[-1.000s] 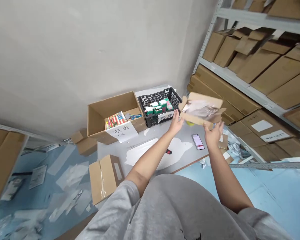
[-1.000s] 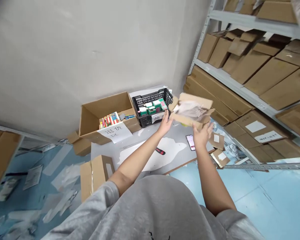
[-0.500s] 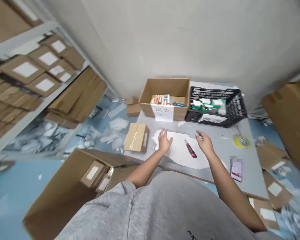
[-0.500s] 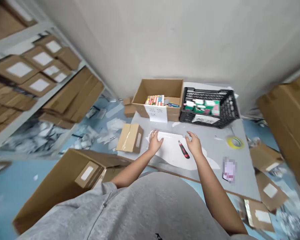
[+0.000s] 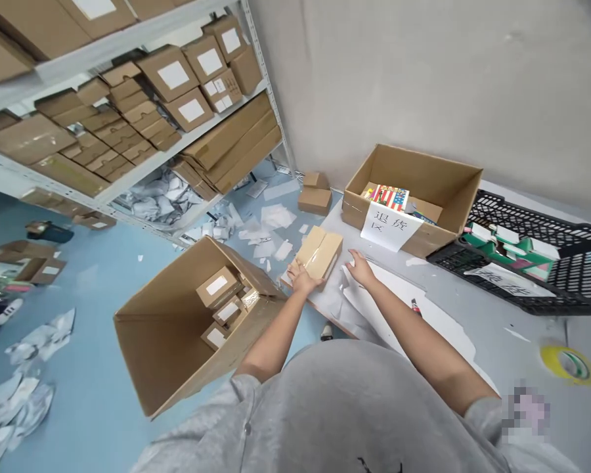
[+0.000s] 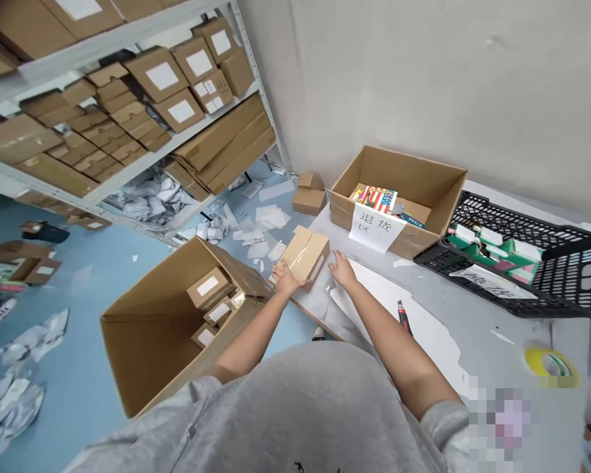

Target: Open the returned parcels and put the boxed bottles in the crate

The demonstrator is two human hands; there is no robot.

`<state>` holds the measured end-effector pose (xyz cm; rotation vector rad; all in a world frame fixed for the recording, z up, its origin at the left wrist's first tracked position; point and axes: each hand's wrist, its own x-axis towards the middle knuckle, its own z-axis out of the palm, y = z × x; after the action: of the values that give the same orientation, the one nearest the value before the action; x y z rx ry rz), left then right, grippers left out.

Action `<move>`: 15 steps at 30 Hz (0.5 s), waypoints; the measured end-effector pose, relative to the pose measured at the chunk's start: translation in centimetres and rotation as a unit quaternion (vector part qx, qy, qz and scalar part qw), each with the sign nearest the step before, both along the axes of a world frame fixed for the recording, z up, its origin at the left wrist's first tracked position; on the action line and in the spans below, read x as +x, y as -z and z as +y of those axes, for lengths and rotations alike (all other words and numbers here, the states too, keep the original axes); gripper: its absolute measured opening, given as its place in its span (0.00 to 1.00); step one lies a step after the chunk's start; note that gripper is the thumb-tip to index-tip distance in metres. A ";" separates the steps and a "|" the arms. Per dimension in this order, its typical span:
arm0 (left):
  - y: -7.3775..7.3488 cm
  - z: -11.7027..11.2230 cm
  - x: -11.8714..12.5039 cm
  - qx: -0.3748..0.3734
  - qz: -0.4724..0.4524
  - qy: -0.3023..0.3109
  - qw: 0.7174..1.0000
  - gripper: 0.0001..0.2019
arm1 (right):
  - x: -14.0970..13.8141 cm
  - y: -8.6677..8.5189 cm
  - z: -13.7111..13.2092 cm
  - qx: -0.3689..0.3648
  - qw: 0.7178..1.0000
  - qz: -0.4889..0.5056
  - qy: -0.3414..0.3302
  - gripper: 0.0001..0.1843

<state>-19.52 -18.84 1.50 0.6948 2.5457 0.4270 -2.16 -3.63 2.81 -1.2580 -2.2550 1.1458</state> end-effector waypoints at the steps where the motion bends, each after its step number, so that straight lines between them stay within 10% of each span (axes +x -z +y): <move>1: 0.3 -0.3 -0.2 0.010 0.007 0.019 1.000 0.78 | -1.6 0.2 0.7 -0.007 1.000 -0.012 0.005 0.34; 7: -0.2 -1.3 -2.8 0.063 0.022 0.163 0.984 0.75 | -5.2 1.0 3.5 -0.064 0.988 -0.084 0.112 0.42; 15: -3.6 3.2 -4.4 0.132 0.023 0.383 0.914 0.75 | 4.6 -0.7 1.8 0.001 0.973 -0.066 0.223 0.31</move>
<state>-23.88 -15.68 5.05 1.7176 2.0347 0.4694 2.45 -1.82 3.53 -1.7693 -1.9080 0.9116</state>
